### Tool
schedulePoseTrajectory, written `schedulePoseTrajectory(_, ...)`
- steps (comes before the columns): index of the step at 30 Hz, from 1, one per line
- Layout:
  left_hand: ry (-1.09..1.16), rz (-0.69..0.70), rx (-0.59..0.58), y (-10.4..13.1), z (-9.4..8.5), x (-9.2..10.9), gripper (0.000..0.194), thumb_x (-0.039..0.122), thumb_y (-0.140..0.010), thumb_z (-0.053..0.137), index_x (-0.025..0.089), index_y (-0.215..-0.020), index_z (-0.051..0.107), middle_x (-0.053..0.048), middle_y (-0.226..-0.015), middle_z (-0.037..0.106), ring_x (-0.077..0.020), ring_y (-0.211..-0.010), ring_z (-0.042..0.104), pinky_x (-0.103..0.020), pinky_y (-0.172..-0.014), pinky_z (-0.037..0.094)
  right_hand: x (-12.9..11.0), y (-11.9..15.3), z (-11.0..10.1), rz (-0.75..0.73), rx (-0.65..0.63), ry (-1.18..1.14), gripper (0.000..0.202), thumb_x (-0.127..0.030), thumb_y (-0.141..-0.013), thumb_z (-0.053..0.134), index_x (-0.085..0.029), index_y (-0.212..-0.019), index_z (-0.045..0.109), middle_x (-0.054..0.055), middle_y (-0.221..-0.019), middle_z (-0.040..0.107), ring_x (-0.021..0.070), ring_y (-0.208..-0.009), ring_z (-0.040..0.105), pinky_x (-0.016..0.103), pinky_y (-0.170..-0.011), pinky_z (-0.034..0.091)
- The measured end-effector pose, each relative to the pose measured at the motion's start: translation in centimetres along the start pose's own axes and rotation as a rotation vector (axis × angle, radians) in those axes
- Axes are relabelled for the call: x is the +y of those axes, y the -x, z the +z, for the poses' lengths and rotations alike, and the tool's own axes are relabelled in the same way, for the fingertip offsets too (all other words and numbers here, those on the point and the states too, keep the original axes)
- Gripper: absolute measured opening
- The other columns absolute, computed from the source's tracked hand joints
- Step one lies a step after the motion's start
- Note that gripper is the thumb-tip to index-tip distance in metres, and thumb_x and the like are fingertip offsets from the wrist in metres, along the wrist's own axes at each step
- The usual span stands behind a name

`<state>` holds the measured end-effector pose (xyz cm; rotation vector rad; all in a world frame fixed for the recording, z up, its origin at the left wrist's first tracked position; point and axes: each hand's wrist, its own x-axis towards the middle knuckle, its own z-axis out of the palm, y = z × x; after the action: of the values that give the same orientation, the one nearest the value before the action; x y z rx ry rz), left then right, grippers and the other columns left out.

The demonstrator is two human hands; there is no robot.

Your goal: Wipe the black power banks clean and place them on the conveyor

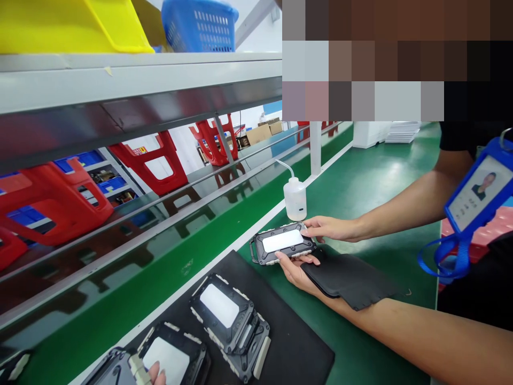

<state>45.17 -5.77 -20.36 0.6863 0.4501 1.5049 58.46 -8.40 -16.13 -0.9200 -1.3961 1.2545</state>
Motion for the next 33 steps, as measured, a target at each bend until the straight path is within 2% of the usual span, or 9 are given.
schedulePoseTrajectory(3, 0.002, -0.013, -0.013, 0.1, 0.1, 0.3, 0.042, 0.042, -0.094, 0.03, 0.031, -0.093, 0.07, 0.005, -0.032, 0.051, -0.0147, -0.024, 0.046, -0.029, -0.029, 0.038, 0.8, 0.4, 0.0, -0.037, 0.008, 0.015, 0.023, -0.035, -0.092, 0.053, -0.014, -0.098, 0.062, 0.002, -0.09, 0.063, 0.0131, -0.072, 0.061, 0.027, -0.061, 0.054)
schedulePoseTrajectory(11, 0.024, -0.022, -0.035, 0.5, 0.0, 0.0, 0.041, 0.045, -0.093, 0.031, 0.032, -0.096, 0.07, 0.005, -0.034, 0.052, -0.0153, -0.026, 0.048, -0.032, -0.034, 0.043, 1.7, 0.5, 1.0, -0.048, -0.018, 0.076, 0.025, -0.036, -0.093, 0.052, -0.013, -0.096, 0.062, 0.001, -0.084, 0.063, 0.0112, -0.066, 0.06, 0.025, -0.058, 0.052)
schedulePoseTrajectory(15, 0.045, -0.012, -0.025, 0.3, 0.0, 0.2, 0.044, 0.043, -0.094, 0.029, 0.031, -0.085, 0.07, 0.005, -0.032, 0.049, -0.0145, -0.025, 0.046, -0.03, -0.032, 0.041, 1.9, 0.2, 1.4, -0.068, 0.002, 0.127, 0.024, -0.036, -0.093, 0.052, -0.014, -0.095, 0.062, 0.001, -0.084, 0.063, 0.0112, -0.066, 0.06, 0.025, -0.057, 0.052)
schedulePoseTrajectory(18, 0.051, -0.018, -0.019, 0.2, 0.1, 0.6, 0.046, 0.041, -0.095, 0.029, 0.03, -0.077, 0.069, 0.005, -0.031, 0.048, -0.0145, -0.025, 0.046, -0.029, -0.03, 0.04, 1.2, 0.4, 1.4, -0.116, 0.06, 0.183, 0.025, -0.037, -0.093, 0.051, -0.014, -0.097, 0.062, 0.001, -0.086, 0.064, 0.0111, -0.066, 0.061, 0.025, -0.058, 0.053)
schedulePoseTrajectory(20, 0.047, -0.016, -0.01, 0.2, 0.1, 0.8, 0.046, 0.04, -0.095, 0.029, 0.029, -0.075, 0.069, 0.005, -0.031, 0.048, -0.0141, -0.024, 0.045, -0.028, -0.028, 0.038, 0.2, 0.9, 1.3, -0.168, 0.142, 0.241, 0.025, -0.035, -0.094, 0.05, -0.016, -0.106, 0.061, 0.004, -0.098, 0.064, 0.0137, -0.075, 0.062, 0.029, -0.064, 0.054)
schedulePoseTrajectory(22, 0.043, -0.015, -0.001, 0.2, 0.2, 1.0, 0.046, 0.039, -0.095, 0.029, 0.029, -0.071, 0.068, 0.004, -0.032, 0.049, -0.0136, -0.023, 0.044, -0.028, -0.027, 0.037, -1.2, 1.5, 1.2, -0.228, 0.232, 0.321, 0.025, -0.03, -0.092, 0.053, -0.018, -0.114, 0.059, 0.006, -0.116, 0.06, 0.0192, -0.094, 0.061, 0.036, -0.077, 0.054)
schedulePoseTrajectory(26, 0.043, -0.017, 0.013, 0.2, 0.3, 1.2, 0.046, 0.04, -0.094, 0.03, 0.029, -0.066, 0.065, 0.005, -0.031, 0.048, -0.0136, -0.023, 0.044, -0.028, -0.028, 0.037, -3.0, 2.5, 0.9, -0.298, 0.293, 0.494, 0.027, -0.019, -0.085, 0.063, -0.021, -0.112, 0.063, 0.004, -0.14, 0.045, 0.0278, -0.128, 0.039, 0.048, -0.101, 0.04)
schedulePoseTrajectory(30, 0.035, -0.018, 0.012, 0.1, 0.4, 1.3, 0.046, 0.04, -0.094, 0.031, 0.029, -0.065, 0.065, 0.005, -0.032, 0.048, -0.0133, -0.023, 0.044, -0.029, -0.029, 0.038, -3.1, 2.6, 0.8, -0.302, 0.252, 0.607, 0.031, -0.017, -0.077, 0.072, -0.021, -0.107, 0.066, 0.003, -0.147, 0.038, 0.0304, -0.135, 0.029, 0.052, -0.106, 0.031)
schedulePoseTrajectory(33, 0.014, 0.0, 0.008, 0.1, 0.3, 1.1, 0.047, 0.041, -0.094, 0.03, 0.029, -0.066, 0.066, 0.004, -0.032, 0.049, -0.0134, -0.024, 0.043, -0.029, -0.029, 0.037, -2.8, 2.2, 0.7, -0.33, 0.268, 0.645, 0.031, -0.023, -0.082, 0.068, -0.02, -0.112, 0.063, 0.005, -0.146, 0.038, 0.031, -0.132, 0.033, 0.053, -0.105, 0.032)
